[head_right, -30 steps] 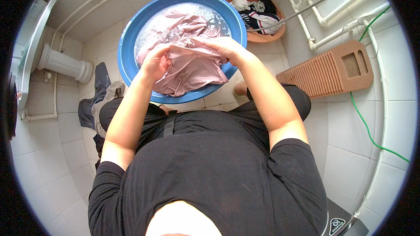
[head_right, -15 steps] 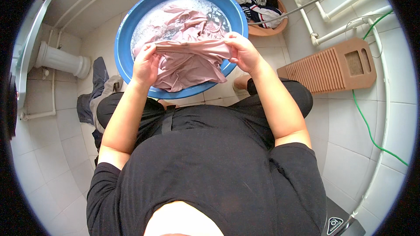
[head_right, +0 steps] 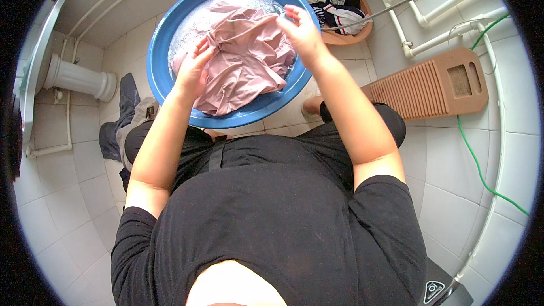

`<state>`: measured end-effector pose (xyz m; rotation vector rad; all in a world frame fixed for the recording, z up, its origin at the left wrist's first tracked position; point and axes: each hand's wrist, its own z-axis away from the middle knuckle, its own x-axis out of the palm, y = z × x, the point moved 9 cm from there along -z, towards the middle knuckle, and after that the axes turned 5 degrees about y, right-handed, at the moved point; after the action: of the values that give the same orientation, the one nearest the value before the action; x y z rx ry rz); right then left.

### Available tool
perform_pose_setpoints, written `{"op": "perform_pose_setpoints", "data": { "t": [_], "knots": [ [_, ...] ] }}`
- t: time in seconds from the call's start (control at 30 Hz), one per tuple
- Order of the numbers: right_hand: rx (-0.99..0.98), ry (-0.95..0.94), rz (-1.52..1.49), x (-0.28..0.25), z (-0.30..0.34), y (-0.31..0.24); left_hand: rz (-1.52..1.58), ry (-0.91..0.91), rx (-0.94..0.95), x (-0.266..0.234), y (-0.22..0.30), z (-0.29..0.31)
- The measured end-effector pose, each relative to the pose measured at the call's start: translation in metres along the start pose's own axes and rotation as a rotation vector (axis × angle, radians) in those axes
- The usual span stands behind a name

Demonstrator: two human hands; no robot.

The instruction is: The person hand washes a pink garment in a blue basin filled with soapy water. They repeatedly submerge, scrub, and wring the fabric by hand. The person briefly adds liquid detergent from a white bottle before continuing to agitate the garment in the basin.

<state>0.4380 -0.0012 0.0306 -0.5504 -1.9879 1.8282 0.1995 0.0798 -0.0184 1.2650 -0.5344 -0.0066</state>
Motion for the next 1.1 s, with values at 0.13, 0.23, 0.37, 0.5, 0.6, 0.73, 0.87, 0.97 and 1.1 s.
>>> {"op": "perform_pose_setpoints", "data": {
  "t": [0.13,0.23,0.37,0.5,0.6,0.73,0.87,0.97,1.1],
  "knots": [
    [0.074,0.023,0.379,0.009,0.035,0.032,-0.346,0.173,-0.109,-0.034,-0.019,0.012],
    [0.212,-0.063,0.473,0.017,0.057,0.048,-0.440,0.148,-0.286,-0.048,-0.030,0.018],
    [0.174,-0.231,0.201,0.025,0.061,0.056,-0.275,0.101,-0.096,-0.046,-0.017,0.015],
    [-0.063,0.005,0.444,0.006,0.050,0.037,-0.730,0.168,0.306,-0.033,0.024,0.019],
    [0.015,-0.393,0.963,0.012,0.055,0.026,-1.010,0.134,0.797,0.020,0.053,0.034],
    [-0.389,0.078,0.916,-0.045,0.059,-0.044,-0.649,-0.486,0.610,0.118,0.032,0.045],
    [-0.414,0.179,1.045,-0.123,0.102,-0.139,-0.580,-0.968,0.456,0.214,0.005,0.073],
    [-0.277,0.353,1.188,-0.197,0.163,-0.197,-0.777,-1.158,0.526,0.257,-0.007,0.104],
    [-0.172,0.930,1.358,-0.283,0.282,-0.323,-0.694,-1.198,0.383,0.272,-0.034,0.093]
  ]
}}
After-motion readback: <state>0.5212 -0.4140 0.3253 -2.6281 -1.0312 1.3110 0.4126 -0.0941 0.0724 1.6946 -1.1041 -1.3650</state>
